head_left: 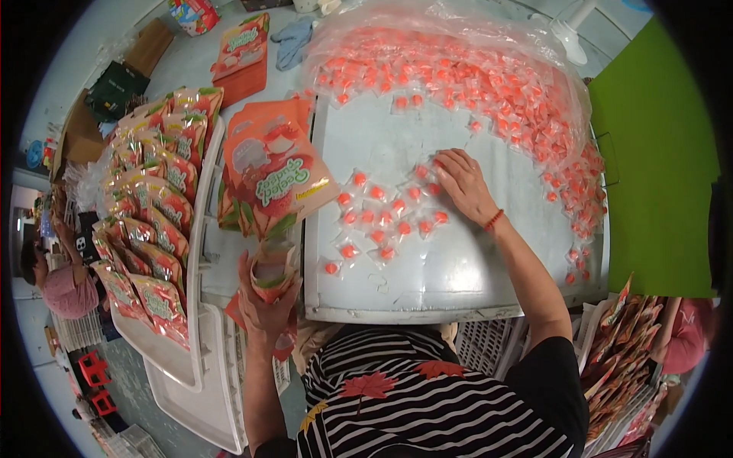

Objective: Packing individually wrapped candies into branded plastic bags and sealing them.

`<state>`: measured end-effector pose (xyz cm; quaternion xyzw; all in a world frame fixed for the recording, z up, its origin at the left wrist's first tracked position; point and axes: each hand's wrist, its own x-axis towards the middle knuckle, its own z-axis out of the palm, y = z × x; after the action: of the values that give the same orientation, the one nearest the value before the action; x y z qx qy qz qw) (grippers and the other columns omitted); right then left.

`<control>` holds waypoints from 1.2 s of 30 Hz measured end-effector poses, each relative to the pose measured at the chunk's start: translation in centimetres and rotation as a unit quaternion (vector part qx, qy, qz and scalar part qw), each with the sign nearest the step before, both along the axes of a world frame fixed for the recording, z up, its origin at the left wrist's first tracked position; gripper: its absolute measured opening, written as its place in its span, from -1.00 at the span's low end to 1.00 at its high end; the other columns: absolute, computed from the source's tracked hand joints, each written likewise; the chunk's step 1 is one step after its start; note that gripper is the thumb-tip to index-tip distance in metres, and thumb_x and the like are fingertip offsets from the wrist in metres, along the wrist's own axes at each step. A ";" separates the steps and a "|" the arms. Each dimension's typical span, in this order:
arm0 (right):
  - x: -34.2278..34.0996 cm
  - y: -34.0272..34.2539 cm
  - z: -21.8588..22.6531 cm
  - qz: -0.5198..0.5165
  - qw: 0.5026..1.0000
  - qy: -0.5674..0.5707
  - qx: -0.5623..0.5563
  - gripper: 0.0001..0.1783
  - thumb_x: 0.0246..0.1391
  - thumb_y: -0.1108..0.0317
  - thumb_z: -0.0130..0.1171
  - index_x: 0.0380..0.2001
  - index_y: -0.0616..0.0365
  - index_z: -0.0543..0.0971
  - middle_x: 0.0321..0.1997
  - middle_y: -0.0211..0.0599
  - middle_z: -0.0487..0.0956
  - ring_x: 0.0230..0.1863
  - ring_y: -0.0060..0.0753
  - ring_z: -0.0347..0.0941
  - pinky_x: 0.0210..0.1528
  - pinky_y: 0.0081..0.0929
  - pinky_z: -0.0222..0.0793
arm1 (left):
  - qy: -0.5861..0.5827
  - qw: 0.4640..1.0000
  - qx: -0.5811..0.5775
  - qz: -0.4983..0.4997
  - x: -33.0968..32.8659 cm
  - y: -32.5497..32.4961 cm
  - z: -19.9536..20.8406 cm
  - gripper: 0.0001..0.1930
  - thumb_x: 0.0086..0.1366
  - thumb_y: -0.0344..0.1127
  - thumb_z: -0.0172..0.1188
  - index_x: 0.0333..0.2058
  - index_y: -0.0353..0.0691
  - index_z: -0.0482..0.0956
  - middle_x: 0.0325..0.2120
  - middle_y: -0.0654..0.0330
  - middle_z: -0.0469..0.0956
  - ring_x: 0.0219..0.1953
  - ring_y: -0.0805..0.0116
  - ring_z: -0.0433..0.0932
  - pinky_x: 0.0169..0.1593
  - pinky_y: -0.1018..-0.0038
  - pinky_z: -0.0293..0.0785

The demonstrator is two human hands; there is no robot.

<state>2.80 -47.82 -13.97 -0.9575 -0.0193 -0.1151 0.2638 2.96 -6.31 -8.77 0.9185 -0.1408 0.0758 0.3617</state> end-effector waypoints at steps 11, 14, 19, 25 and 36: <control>-2.1 8.4 0.9 0.011 0.995 -0.032 -0.095 -0.01 -0.29 -0.23 0.34 0.18 0.10 0.31 0.24 0.05 0.18 0.27 0.29 0.02 0.24 0.11 -0.01 | -0.030 0.999 -0.013 -0.044 -0.3 -1.3 0.7 -0.04 -0.17 -0.25 0.50 0.19 -0.32 0.14 0.01 -0.07 0.39 0.00 -0.05 0.43 0.06 0.20 0.36; -1.6 9.8 1.1 0.004 0.996 -0.045 -0.080 -0.03 -0.29 -0.23 0.34 0.17 0.07 0.33 0.22 0.06 0.20 0.26 0.29 0.03 0.23 0.11 0.00 | -0.072 0.990 0.053 -0.107 -0.1 -2.2 0.7 -0.09 -0.16 -0.20 0.49 0.15 -0.33 0.19 0.04 -0.05 0.35 0.05 -0.07 0.36 0.10 0.12 0.28; -1.6 10.4 1.5 0.019 0.993 -0.052 -0.105 -0.31 -0.18 -0.06 0.31 0.02 0.04 0.45 0.14 -0.03 0.29 0.17 0.19 0.14 0.13 0.06 0.12 | -0.207 0.969 0.042 -0.130 1.6 -4.8 0.7 -0.05 -0.21 -0.22 0.52 0.16 -0.33 0.17 0.06 -0.03 0.33 0.07 -0.06 0.34 0.10 0.13 0.28; -1.7 10.5 -1.0 0.017 0.987 -0.112 -0.115 -0.65 -0.15 0.27 0.25 -0.21 0.03 0.53 -0.13 -0.25 0.44 -0.06 -0.09 0.36 -0.19 -0.26 0.32 | -0.183 0.974 -0.010 -0.134 2.1 -6.7 1.1 0.04 -0.27 -0.23 0.56 0.18 -0.32 0.12 0.06 0.01 0.33 0.08 -0.01 0.35 0.13 0.19 0.28; -0.3 11.7 8.7 0.063 0.983 -0.084 0.152 -0.83 -0.13 0.42 0.24 -0.39 0.21 0.54 -0.41 -0.25 0.51 -0.51 -0.23 0.48 -0.44 -0.41 0.43 | -0.143 0.972 0.093 -0.161 2.9 -6.9 0.8 0.01 -0.22 -0.14 0.52 0.18 -0.31 0.13 0.05 -0.04 0.33 0.10 -0.05 0.30 0.19 0.13 0.19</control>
<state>2.51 -36.14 -5.27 -0.8900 -0.0838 -0.1796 0.4106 5.83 -13.24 -7.94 0.8929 -0.3437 0.1337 0.2584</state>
